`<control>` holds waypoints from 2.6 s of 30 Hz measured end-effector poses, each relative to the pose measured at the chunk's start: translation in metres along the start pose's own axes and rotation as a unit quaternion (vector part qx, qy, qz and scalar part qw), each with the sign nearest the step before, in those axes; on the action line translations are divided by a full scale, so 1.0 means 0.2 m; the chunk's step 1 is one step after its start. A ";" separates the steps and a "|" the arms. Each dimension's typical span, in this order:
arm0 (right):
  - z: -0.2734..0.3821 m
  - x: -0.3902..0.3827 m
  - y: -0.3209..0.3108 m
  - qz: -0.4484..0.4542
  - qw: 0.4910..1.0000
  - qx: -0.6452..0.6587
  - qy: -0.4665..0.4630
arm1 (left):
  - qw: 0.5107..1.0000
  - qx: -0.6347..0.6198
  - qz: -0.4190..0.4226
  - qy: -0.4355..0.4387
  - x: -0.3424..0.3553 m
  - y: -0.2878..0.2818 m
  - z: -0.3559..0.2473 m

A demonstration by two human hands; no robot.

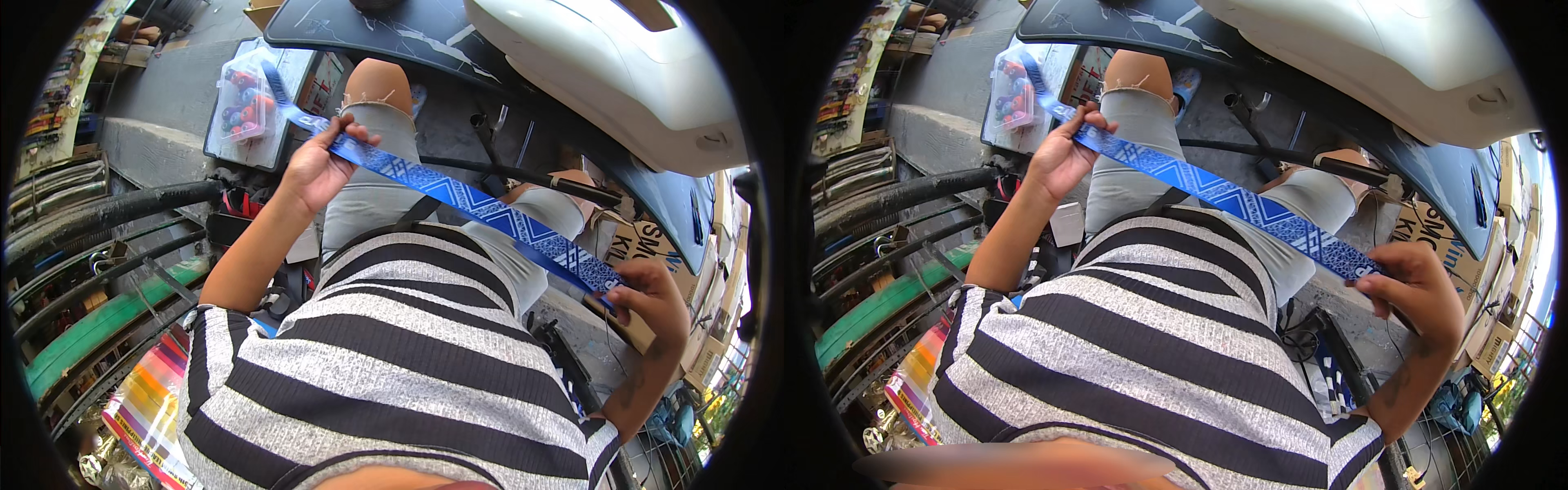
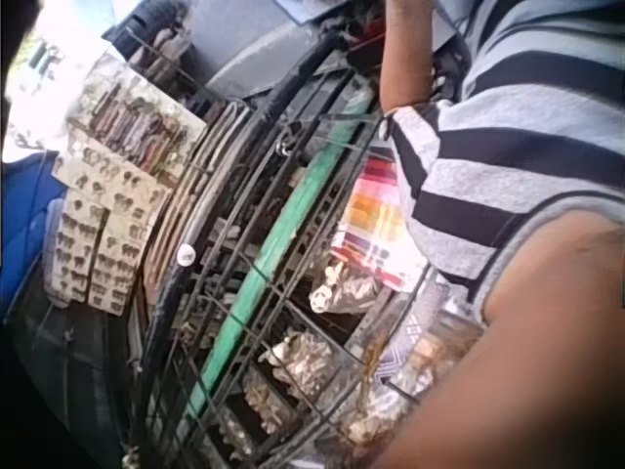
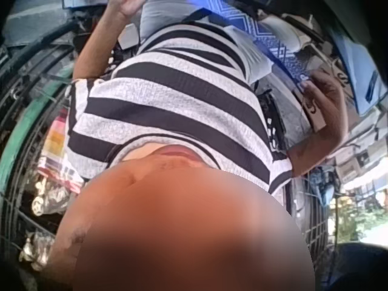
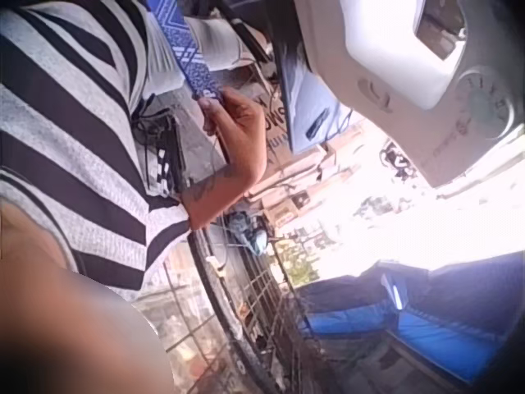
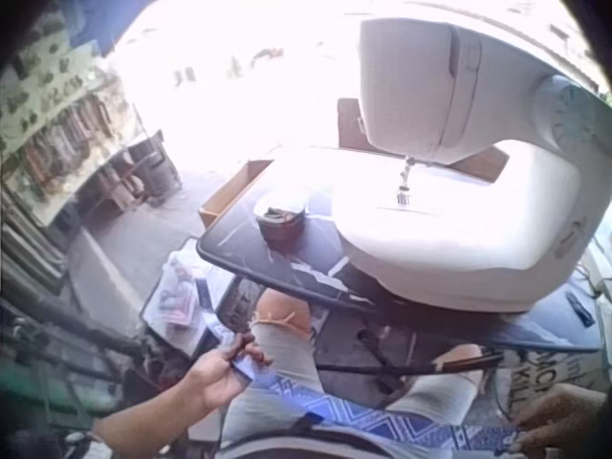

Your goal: The person prepares a sewing machine by inserting a needle and threading it, then positions a blue lanyard under the presser foot and begins sewing. The person handles the needle, thread, and lanyard, and operates the sewing machine.

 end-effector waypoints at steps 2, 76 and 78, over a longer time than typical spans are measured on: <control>-0.10 -0.11 -0.14 -0.081 0.996 0.039 0.006 | 0.999 -0.013 -0.044 -0.001 0.01 -0.07 0.09; 0.73 0.61 0.44 0.049 0.839 0.130 -0.527 | 0.767 0.512 0.384 0.042 -0.15 1.90 -0.23; 0.75 0.63 0.45 0.054 0.832 0.130 -0.537 | 0.759 0.531 0.370 0.065 -0.14 1.91 -0.23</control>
Point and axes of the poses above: each hand's wrist, its own x-axis towards the middle knuckle, its own y-axis out of the palm, z = x × y, the point moved 6 cm from there along x, towards the middle knuckle, and after that the axes turned 1 degree about y, right-handed, at the moved point
